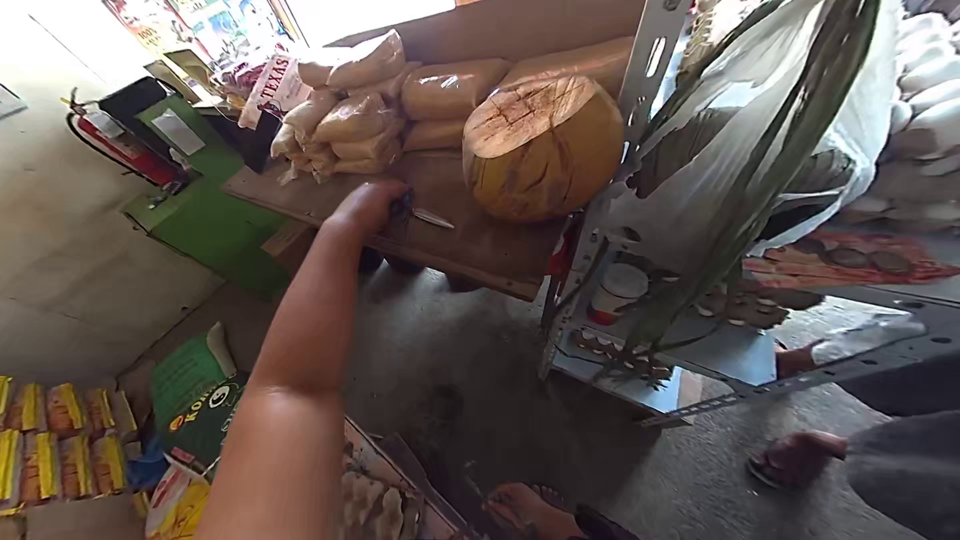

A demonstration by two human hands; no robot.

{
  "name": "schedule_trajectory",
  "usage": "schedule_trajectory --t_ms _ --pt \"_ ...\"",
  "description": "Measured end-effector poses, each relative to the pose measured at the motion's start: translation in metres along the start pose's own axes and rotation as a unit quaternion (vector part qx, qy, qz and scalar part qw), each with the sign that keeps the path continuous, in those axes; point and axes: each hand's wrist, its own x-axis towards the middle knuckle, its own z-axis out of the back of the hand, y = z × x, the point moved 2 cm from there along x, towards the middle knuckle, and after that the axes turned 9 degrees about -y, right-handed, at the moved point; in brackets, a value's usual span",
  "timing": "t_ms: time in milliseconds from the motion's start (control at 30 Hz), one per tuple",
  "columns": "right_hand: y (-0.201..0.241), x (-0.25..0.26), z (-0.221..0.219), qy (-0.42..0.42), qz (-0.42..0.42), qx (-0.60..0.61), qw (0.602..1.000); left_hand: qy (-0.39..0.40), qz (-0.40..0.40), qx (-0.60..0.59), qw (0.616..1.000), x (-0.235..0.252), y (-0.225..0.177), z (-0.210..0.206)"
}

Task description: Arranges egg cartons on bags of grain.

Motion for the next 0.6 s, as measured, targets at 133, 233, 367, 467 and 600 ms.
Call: schedule_trajectory --t_ms 133,233,367,467,600 --pt "-0.022 0.025 -0.014 0.003 0.084 0.023 0.996 0.069 0.013 0.053 0.996 -0.027 -0.007 0.029" --pt "-0.015 0.029 -0.017 0.045 0.116 0.019 0.992 0.076 0.034 0.071 0.994 -0.054 -0.005 0.038" --pt "0.017 0.028 -0.014 0.120 0.167 -0.062 0.977 0.080 0.125 0.028 0.989 -0.117 -0.012 0.025" --pt "0.026 0.039 -0.013 0.130 0.152 -0.035 0.979 0.036 0.207 -0.035 0.977 -0.199 -0.024 0.011" --pt "0.030 0.063 -0.012 0.037 0.005 0.131 0.991 0.031 0.329 -0.274 0.903 -0.353 -0.050 -0.058"
